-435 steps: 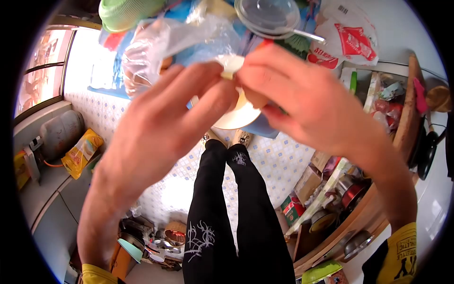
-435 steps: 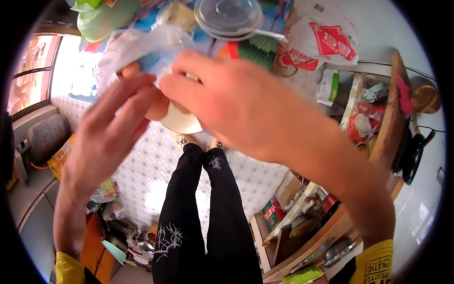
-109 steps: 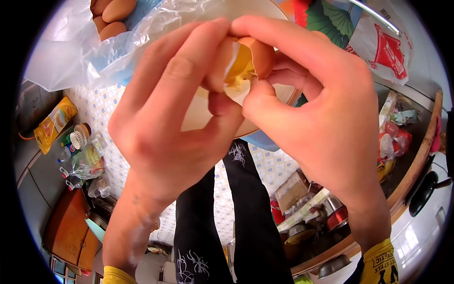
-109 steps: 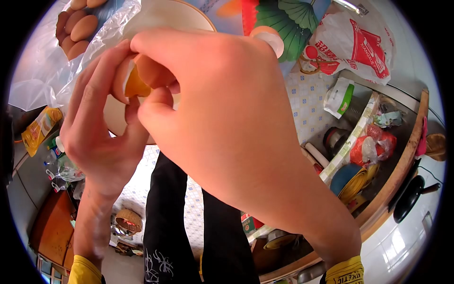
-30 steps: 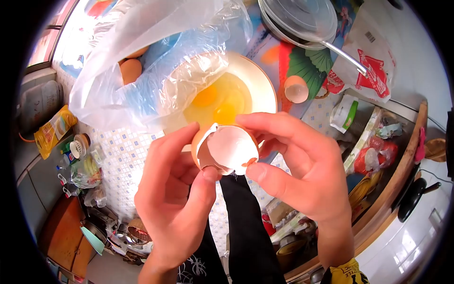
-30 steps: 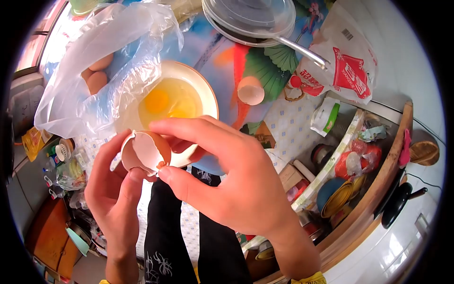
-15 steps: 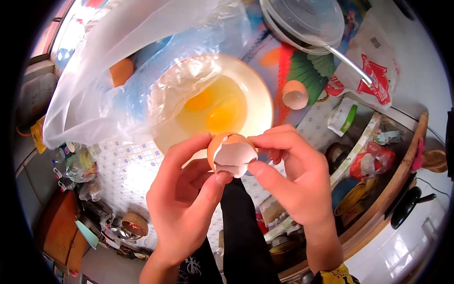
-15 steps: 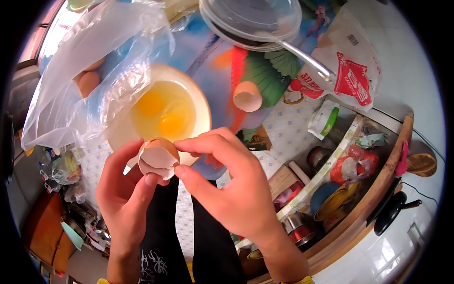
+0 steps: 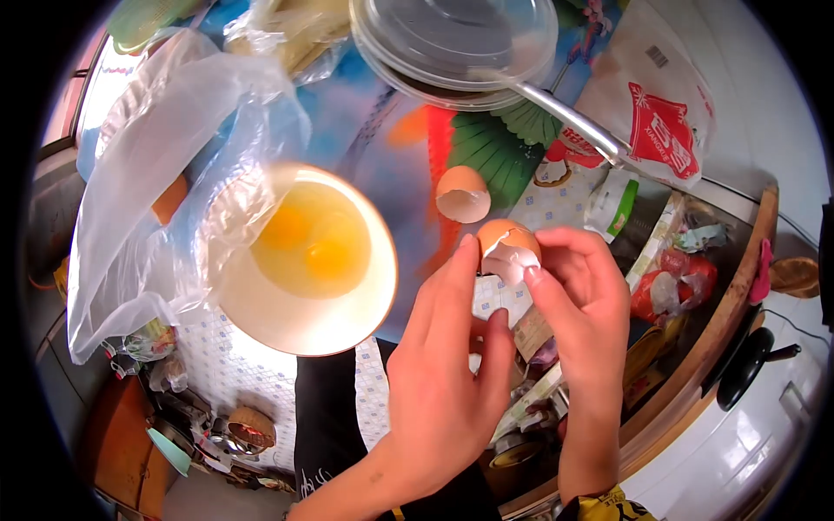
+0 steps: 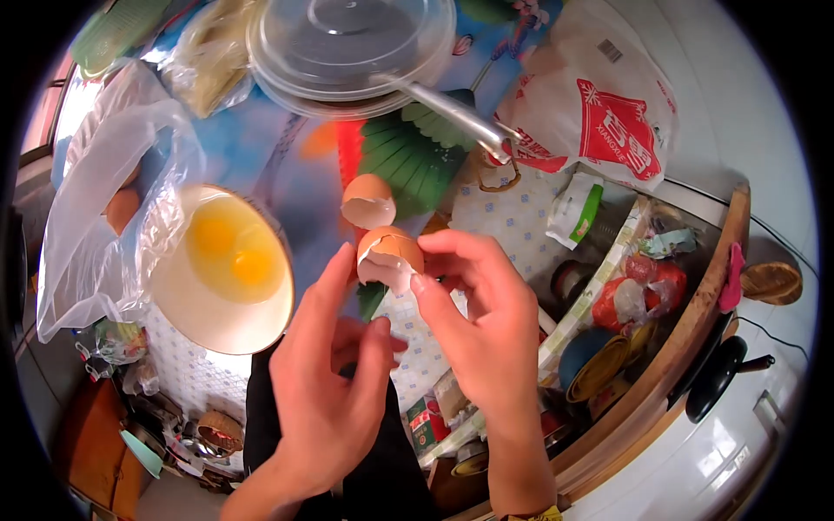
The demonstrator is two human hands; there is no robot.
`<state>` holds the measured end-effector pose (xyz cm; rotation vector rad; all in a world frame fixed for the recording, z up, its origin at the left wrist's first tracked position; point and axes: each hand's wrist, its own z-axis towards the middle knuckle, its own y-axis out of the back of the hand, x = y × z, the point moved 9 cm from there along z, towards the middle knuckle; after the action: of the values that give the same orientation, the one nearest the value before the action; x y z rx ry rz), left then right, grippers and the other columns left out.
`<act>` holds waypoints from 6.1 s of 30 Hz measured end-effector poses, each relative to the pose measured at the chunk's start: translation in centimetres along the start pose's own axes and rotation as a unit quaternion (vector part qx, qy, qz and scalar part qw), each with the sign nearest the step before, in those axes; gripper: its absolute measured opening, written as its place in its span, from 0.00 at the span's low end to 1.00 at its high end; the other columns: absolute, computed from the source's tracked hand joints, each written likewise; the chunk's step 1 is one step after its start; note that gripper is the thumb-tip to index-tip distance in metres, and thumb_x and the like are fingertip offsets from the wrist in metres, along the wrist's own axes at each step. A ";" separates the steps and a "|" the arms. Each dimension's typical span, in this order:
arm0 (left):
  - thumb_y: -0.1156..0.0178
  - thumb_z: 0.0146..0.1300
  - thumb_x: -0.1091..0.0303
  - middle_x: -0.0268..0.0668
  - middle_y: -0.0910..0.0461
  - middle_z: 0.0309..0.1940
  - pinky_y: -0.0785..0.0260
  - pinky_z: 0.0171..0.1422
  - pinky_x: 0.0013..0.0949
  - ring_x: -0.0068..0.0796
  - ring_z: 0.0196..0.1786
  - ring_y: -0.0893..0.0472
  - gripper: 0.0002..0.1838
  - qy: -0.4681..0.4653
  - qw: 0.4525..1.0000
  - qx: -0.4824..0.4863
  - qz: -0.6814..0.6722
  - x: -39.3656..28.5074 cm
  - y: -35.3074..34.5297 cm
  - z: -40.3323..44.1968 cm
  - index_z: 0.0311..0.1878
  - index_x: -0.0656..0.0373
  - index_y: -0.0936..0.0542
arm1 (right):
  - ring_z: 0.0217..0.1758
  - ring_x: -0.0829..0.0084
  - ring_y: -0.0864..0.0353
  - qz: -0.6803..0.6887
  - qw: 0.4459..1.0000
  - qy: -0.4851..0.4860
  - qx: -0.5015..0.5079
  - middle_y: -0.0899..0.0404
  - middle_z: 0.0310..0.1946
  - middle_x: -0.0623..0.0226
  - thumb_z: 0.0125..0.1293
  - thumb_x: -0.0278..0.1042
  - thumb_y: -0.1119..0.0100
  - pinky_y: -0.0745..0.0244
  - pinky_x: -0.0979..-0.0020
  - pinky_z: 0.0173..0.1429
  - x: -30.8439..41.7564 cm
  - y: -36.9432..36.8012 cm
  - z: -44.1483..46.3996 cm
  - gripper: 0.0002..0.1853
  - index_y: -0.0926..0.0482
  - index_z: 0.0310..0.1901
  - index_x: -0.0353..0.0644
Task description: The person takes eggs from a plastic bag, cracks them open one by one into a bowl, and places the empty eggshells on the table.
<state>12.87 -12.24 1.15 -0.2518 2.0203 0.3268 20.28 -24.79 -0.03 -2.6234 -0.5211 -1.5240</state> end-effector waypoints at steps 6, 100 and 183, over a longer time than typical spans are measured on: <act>0.47 0.60 0.86 0.51 0.29 0.56 0.23 0.38 0.29 0.32 0.39 0.17 0.32 -0.031 0.992 -0.117 -0.032 3.0 -1.0 0.4 0.69 0.70 0.37 | 0.43 0.70 0.19 -0.153 0.977 0.149 -0.008 0.19 0.42 0.64 0.56 0.16 0.37 0.24 0.71 0.46 -0.2 -0.3 2.2 0.16 0.21 0.47 0.39; 0.52 0.72 0.73 0.35 0.21 0.32 0.30 0.37 0.25 0.23 0.29 0.23 0.08 0.144 0.973 -0.097 -0.155 13.1 18.7 -3.9 0.45 0.66 0.24 | 0.31 0.70 0.26 -0.273 0.898 0.330 0.104 0.22 0.34 0.61 0.64 0.35 0.47 0.30 0.69 0.35 10.7 -23.7 1.2 0.15 0.24 0.48 0.37; 0.37 0.55 0.83 0.43 0.23 0.45 0.32 0.32 0.23 0.22 0.34 0.24 0.25 -0.307 0.919 -0.130 0.210 2.0 17.8 -4.3 0.58 0.66 0.25 | 0.52 0.69 0.20 -0.157 0.960 0.175 0.149 0.27 0.57 0.53 0.53 0.13 0.46 0.22 0.70 0.56 3.4 -13.7 -3.2 0.37 0.41 0.67 0.33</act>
<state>2.73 3.00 3.39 0.1235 1.3851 0.8382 14.81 -11.73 2.93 -2.0583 -1.0710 -1.7768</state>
